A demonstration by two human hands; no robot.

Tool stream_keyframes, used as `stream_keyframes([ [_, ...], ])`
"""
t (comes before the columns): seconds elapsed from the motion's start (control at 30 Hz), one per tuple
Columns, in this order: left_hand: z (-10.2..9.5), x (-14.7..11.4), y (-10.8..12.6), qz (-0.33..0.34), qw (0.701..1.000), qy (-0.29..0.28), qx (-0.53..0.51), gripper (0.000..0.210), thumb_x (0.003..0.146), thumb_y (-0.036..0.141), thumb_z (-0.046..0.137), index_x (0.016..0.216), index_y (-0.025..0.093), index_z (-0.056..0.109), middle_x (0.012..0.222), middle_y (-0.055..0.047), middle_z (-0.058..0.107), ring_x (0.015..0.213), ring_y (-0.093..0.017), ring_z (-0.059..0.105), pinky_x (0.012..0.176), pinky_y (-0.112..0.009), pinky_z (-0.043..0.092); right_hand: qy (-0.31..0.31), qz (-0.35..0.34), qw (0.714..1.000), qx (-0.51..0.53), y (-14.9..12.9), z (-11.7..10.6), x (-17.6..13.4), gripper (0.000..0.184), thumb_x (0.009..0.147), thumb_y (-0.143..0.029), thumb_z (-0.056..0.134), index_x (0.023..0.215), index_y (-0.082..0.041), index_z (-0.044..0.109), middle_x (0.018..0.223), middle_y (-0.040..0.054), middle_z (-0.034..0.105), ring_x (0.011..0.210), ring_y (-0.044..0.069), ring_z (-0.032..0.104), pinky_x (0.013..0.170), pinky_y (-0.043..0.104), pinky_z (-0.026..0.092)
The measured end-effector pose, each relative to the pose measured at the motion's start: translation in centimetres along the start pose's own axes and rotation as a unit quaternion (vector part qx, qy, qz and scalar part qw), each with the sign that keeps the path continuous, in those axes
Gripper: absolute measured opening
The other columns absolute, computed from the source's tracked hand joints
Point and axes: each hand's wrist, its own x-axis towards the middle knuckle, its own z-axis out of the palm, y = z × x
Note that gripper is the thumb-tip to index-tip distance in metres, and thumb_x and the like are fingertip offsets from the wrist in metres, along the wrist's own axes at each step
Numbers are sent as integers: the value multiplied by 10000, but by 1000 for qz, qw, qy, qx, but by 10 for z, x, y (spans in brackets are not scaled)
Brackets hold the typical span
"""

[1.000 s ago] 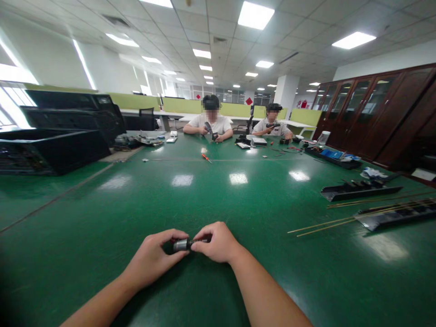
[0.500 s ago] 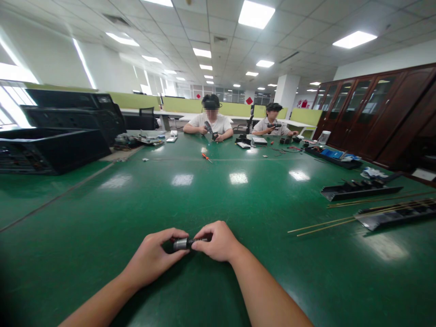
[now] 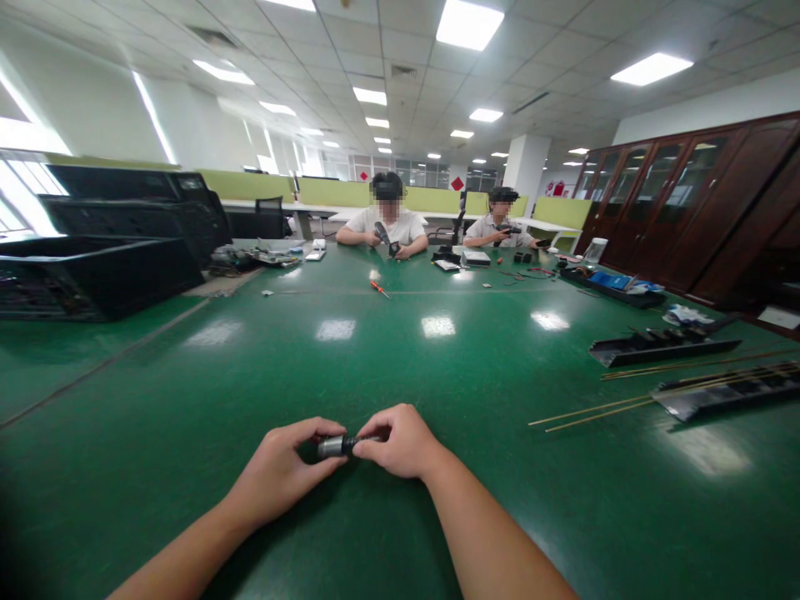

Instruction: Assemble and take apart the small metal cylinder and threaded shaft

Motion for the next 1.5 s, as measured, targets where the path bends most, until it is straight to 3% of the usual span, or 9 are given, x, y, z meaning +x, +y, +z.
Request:
stream_keyframes([
  [1.5,-3,0,-1,14,1000,13,14,184,754,240,682,937,235,694,910,-2,741,859,-194,689,789,-287,514,-7,16,1000,4,1,-3,0,137,723,-255,721,814,-168,774,649,5,668,579,128,552,556,230,399],
])
